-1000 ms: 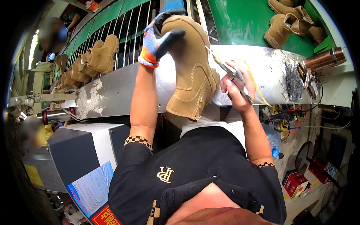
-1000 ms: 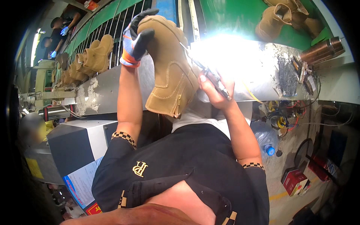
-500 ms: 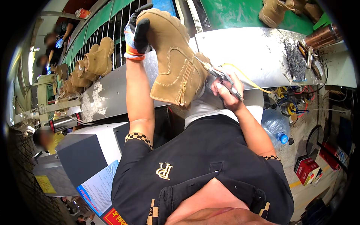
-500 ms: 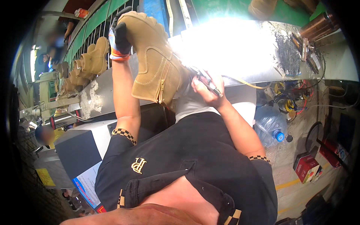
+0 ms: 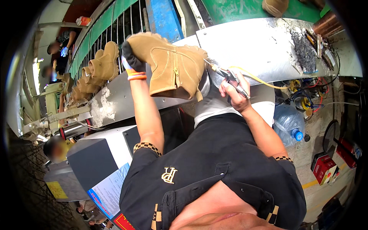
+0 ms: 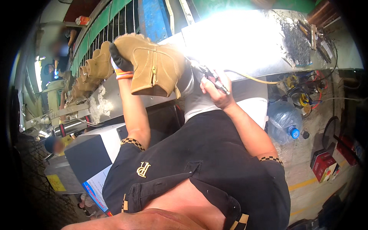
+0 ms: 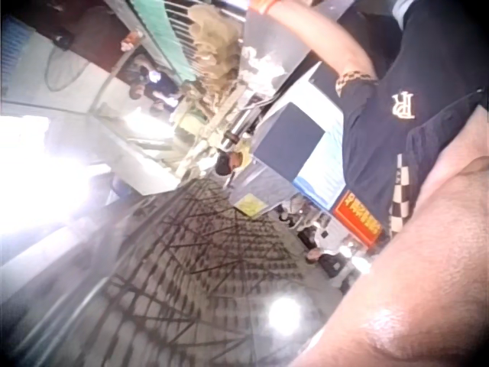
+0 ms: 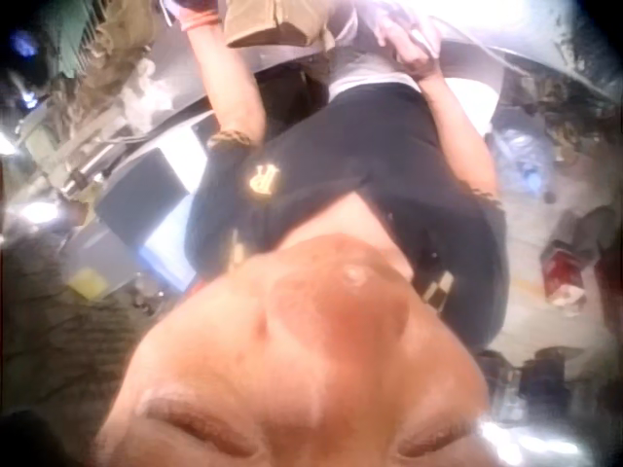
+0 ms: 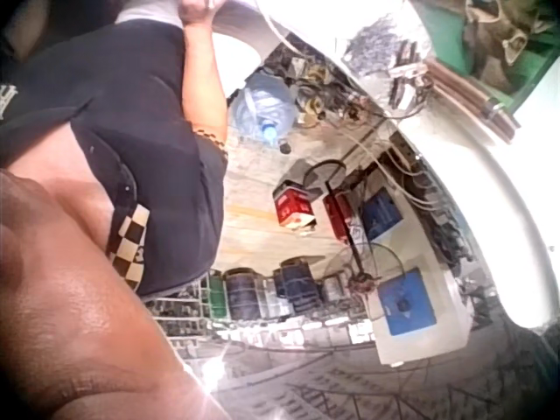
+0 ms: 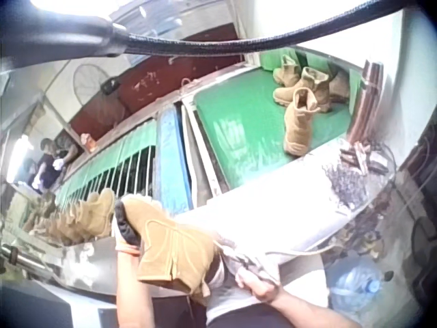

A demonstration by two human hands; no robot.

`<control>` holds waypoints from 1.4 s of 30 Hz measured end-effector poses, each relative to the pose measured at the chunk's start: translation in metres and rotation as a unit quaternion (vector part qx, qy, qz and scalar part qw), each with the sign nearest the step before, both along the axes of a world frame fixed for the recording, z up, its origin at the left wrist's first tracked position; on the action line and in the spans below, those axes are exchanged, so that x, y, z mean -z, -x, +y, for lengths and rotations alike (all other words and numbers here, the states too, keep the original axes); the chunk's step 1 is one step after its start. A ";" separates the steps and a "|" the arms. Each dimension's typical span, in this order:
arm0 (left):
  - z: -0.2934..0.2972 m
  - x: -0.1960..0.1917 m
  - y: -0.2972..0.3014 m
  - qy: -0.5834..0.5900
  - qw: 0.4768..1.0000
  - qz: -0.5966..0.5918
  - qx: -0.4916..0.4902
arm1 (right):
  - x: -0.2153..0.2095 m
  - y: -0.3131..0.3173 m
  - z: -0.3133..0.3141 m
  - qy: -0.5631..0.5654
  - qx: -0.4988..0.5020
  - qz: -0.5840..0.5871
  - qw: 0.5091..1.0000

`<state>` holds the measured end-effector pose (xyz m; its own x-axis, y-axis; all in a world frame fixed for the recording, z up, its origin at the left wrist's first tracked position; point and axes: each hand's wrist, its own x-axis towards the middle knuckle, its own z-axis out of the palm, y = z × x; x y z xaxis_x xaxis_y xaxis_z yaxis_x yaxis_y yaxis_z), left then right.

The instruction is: The person cleans tan boots using an air nozzle, spraying the exterior and interior before placing them on a moving conveyor belt.

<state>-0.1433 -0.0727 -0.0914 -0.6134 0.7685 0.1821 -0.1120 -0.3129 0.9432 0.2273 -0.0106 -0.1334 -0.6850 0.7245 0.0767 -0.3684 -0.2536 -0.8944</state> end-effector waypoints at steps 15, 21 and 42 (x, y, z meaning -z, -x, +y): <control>-0.150 0.014 -0.067 0.344 0.925 0.148 -0.072 | 0.006 0.059 -0.001 -0.074 0.039 -0.045 0.995; -0.185 -0.006 -0.135 0.325 0.909 -0.212 -0.153 | 0.011 0.064 -0.002 -0.125 0.060 -0.069 0.988; -0.112 -0.012 -0.220 0.279 0.866 -0.398 0.117 | -0.001 0.028 -0.004 -0.036 -0.045 -0.102 0.993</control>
<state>0.0763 -0.1849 -0.0799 -0.1885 0.7206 -0.6672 -0.7948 0.2870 0.5346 0.1990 -0.0144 -0.1327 -0.7537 0.6568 -0.0215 -0.1557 -0.2102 -0.9652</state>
